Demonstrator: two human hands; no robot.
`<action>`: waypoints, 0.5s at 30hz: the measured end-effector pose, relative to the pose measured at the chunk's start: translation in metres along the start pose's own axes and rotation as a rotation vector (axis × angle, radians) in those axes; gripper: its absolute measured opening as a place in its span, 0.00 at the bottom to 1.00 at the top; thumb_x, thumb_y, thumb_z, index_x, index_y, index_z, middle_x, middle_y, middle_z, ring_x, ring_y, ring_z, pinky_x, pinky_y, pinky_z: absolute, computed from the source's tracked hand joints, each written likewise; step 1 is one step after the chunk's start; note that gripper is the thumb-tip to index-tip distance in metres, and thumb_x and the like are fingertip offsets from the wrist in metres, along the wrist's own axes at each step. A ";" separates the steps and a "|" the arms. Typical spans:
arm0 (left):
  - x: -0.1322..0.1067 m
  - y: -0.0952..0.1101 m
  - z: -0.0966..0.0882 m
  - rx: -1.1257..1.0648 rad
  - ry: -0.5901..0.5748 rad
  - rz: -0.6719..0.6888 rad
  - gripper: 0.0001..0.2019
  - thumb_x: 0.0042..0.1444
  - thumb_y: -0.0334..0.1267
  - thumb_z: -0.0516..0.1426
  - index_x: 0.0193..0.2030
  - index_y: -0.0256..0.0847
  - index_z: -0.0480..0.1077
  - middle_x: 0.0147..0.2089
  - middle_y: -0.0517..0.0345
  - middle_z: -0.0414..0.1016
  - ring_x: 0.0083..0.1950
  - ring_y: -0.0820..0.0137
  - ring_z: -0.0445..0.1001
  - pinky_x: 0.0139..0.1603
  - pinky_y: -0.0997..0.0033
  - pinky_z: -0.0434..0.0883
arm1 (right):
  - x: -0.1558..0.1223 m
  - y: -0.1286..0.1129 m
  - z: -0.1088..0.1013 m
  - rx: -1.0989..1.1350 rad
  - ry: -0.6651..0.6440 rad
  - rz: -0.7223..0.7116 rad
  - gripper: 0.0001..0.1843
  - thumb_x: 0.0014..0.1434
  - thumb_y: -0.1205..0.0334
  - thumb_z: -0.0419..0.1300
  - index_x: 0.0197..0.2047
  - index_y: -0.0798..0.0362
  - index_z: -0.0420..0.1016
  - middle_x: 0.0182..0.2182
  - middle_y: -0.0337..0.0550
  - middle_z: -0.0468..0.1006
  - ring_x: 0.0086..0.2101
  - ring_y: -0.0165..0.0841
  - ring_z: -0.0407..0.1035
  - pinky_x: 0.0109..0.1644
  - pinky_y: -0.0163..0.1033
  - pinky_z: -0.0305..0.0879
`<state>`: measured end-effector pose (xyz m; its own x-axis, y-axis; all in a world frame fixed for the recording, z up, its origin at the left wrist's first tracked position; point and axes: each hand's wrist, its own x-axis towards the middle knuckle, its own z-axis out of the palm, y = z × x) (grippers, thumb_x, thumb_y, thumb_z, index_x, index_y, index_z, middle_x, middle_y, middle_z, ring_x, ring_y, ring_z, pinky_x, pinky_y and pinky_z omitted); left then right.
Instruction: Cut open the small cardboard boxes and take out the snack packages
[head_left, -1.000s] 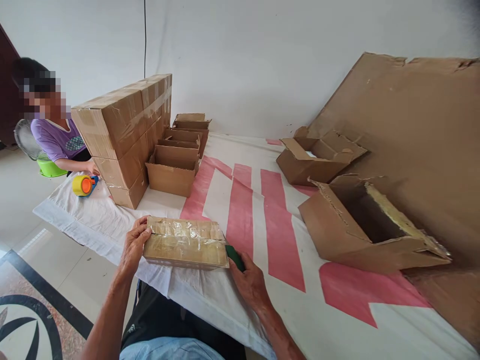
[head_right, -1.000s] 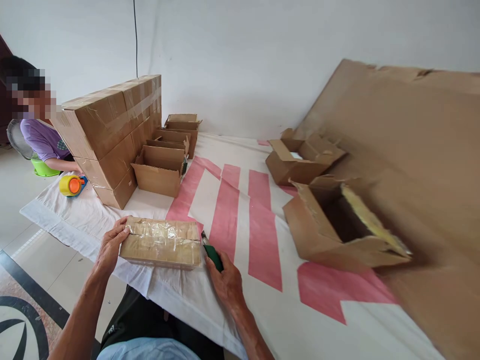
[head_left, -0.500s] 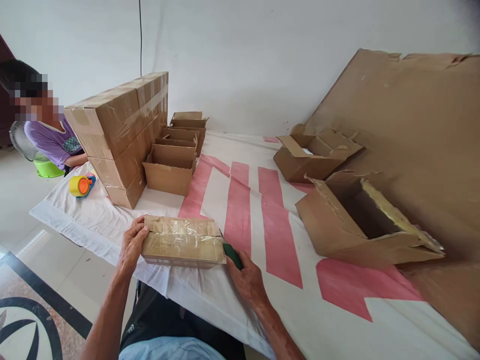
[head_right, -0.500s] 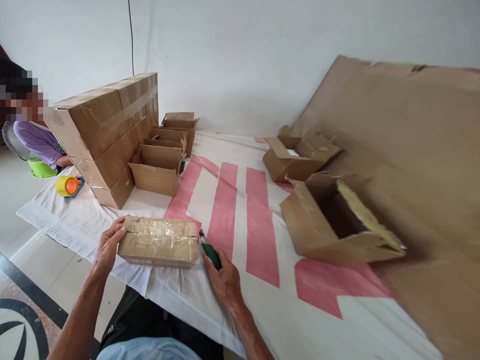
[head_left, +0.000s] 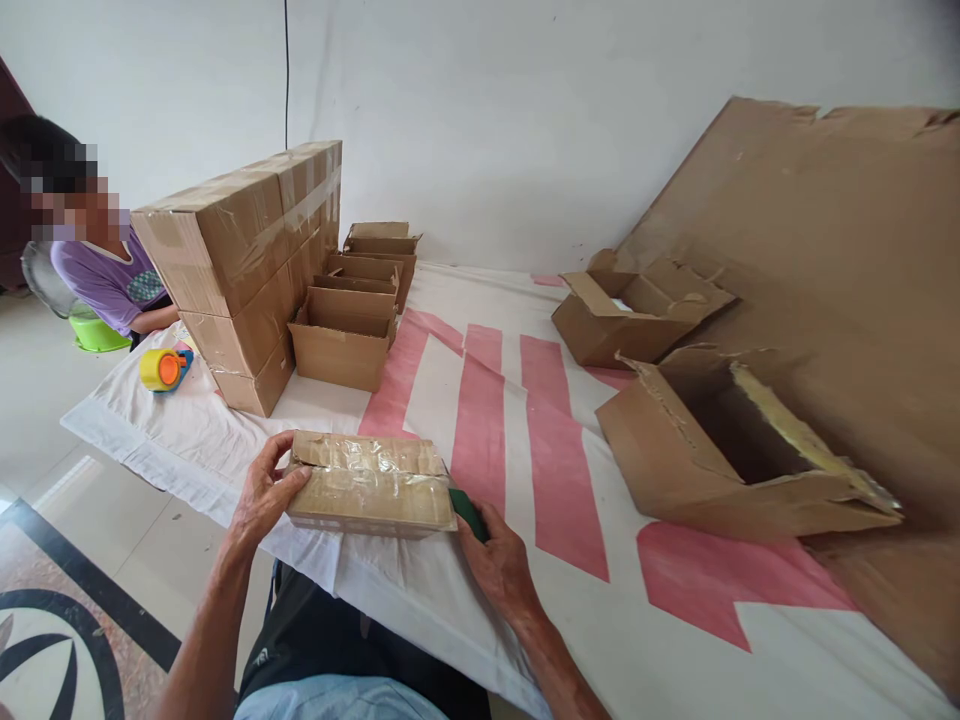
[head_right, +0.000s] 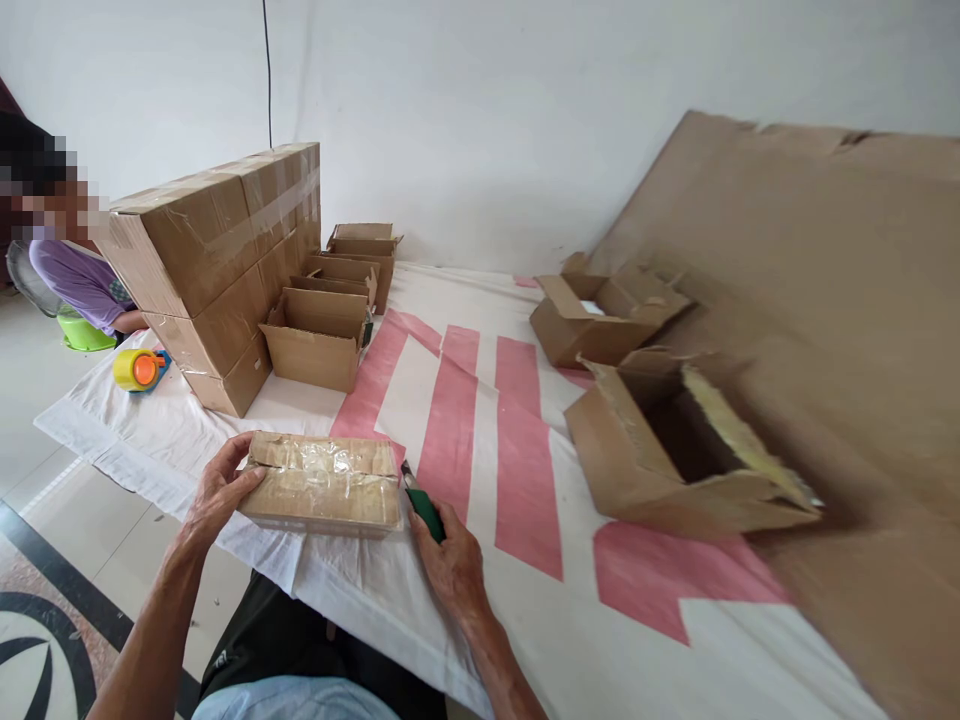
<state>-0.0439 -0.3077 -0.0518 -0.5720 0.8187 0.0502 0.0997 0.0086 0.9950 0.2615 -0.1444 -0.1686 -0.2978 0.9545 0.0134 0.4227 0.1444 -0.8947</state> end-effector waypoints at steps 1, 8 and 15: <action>0.001 0.002 0.000 0.011 -0.002 -0.002 0.27 0.55 0.46 0.69 0.61 0.43 0.78 0.62 0.47 0.81 0.64 0.49 0.77 0.54 0.61 0.76 | 0.000 0.000 0.000 0.001 -0.003 0.001 0.34 0.59 0.31 0.59 0.54 0.50 0.81 0.46 0.49 0.88 0.46 0.50 0.80 0.49 0.51 0.74; 0.004 0.021 0.003 0.075 -0.009 -0.021 0.24 0.51 0.39 0.66 0.57 0.42 0.78 0.58 0.50 0.81 0.57 0.54 0.80 0.48 0.65 0.77 | -0.002 -0.003 -0.001 0.002 -0.011 0.012 0.33 0.59 0.32 0.60 0.54 0.50 0.81 0.46 0.49 0.88 0.46 0.50 0.80 0.49 0.51 0.75; 0.004 0.024 0.004 0.075 -0.040 -0.059 0.24 0.53 0.43 0.66 0.58 0.42 0.76 0.60 0.49 0.80 0.50 0.58 0.81 0.48 0.63 0.77 | -0.001 -0.004 -0.001 0.001 -0.009 0.016 0.33 0.58 0.31 0.59 0.52 0.50 0.81 0.46 0.49 0.88 0.46 0.50 0.80 0.50 0.51 0.74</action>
<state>-0.0410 -0.3019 -0.0277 -0.5460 0.8377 -0.0137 0.1284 0.0998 0.9867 0.2610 -0.1456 -0.1650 -0.2985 0.9544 -0.0049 0.4266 0.1288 -0.8952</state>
